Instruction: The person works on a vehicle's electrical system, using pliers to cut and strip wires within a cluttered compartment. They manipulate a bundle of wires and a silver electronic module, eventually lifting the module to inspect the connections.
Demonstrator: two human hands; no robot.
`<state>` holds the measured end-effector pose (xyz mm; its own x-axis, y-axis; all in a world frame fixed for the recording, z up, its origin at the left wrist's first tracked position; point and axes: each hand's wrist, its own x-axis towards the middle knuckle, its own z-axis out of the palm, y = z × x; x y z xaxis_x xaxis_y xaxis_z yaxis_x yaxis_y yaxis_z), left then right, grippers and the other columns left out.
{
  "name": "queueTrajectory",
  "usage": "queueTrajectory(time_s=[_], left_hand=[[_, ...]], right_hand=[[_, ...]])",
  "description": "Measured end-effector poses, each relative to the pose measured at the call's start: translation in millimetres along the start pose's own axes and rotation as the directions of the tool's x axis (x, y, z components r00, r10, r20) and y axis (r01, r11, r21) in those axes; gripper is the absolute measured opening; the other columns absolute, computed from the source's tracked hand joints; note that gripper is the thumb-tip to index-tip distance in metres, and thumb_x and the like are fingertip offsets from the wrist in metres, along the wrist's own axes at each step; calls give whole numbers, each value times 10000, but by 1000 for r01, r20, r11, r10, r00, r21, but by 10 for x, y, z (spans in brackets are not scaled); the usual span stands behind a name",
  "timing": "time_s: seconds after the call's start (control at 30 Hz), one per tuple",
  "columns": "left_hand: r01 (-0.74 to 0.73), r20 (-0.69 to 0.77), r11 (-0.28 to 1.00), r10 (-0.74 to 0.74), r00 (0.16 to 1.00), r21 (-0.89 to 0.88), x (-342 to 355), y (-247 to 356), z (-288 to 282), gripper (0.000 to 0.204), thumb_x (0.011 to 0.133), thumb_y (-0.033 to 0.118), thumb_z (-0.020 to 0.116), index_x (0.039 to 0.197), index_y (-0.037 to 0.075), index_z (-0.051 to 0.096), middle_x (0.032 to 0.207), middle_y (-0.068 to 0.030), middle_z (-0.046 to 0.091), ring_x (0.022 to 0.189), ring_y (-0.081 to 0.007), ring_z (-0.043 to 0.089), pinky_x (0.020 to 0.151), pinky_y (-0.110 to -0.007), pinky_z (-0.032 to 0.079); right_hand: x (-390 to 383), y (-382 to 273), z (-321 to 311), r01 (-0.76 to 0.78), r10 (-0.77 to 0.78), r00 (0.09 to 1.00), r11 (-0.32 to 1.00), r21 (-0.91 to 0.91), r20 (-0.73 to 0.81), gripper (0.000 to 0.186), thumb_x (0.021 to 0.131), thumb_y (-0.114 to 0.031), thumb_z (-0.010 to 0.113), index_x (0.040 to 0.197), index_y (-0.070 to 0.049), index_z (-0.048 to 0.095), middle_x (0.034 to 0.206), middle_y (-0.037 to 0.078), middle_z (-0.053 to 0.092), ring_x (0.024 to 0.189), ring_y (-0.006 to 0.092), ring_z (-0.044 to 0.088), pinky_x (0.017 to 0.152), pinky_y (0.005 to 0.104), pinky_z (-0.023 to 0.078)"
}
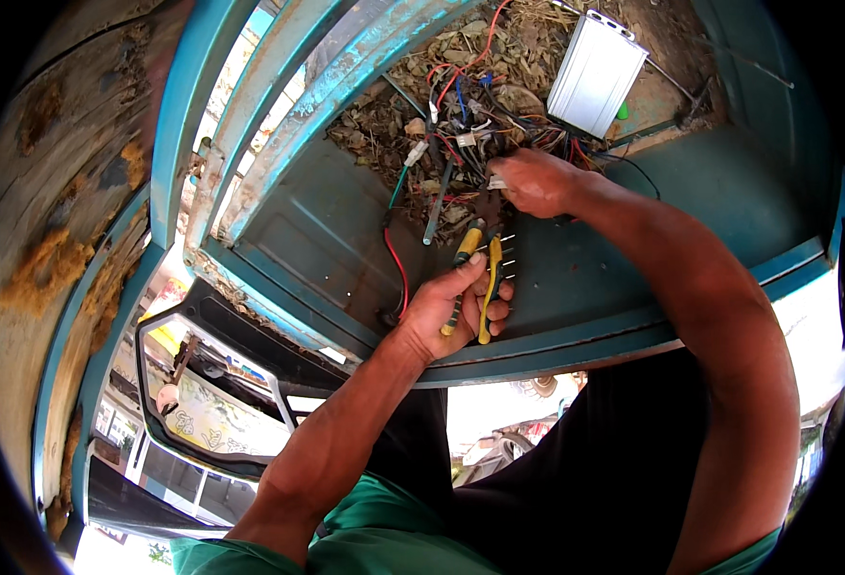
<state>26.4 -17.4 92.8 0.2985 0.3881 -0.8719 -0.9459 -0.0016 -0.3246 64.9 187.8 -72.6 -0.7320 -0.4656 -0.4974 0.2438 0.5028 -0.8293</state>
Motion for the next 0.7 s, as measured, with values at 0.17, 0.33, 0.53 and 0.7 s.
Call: queueTrajectory(time_s=[0.17, 0.33, 0.53, 0.7], left_hand=[[4, 4, 999, -4, 1000, -33, -19, 11, 44, 312, 1004, 447, 588, 998, 135, 565, 975, -80, 584, 740, -183, 524, 656, -346, 436], [-3, 42, 992, 8, 999, -127, -23, 15, 24, 326, 999, 451, 593, 881, 148, 567, 978, -75, 569, 736, -176, 515, 650, -326, 420], [-17, 3, 997, 18, 1000, -75, -27, 81, 50, 316, 1003, 433, 593, 910, 131, 576, 977, -95, 595, 737, -187, 525, 650, -345, 425], [-74, -149, 983, 99, 984, 169, -18, 226, 74, 298, 1016, 386, 594, 993, 89, 576, 939, -118, 634, 730, -215, 556, 651, -396, 455]], right_hand=[[11, 62, 220, 27, -31, 986, 999, -26, -161, 310, 834, -127, 588, 1105, 20, 548, 972, 243, 650, 953, 463, 615, 857, 518, 500], [55, -17, 311, 14, -10, 962, 1000, 14, -274, 330, 815, -92, 583, 1116, 33, 531, 915, 245, 627, 917, 465, 610, 821, 538, 486], [83, -21, 278, -79, 89, 975, 995, 53, -204, 314, 827, -113, 595, 1107, 23, 561, 935, 249, 634, 948, 462, 618, 811, 541, 492], [23, -268, -266, -147, 145, 989, 987, -61, -35, 371, 877, -295, 665, 1105, -8, 609, 978, 241, 669, 985, 451, 644, 833, 521, 514]])
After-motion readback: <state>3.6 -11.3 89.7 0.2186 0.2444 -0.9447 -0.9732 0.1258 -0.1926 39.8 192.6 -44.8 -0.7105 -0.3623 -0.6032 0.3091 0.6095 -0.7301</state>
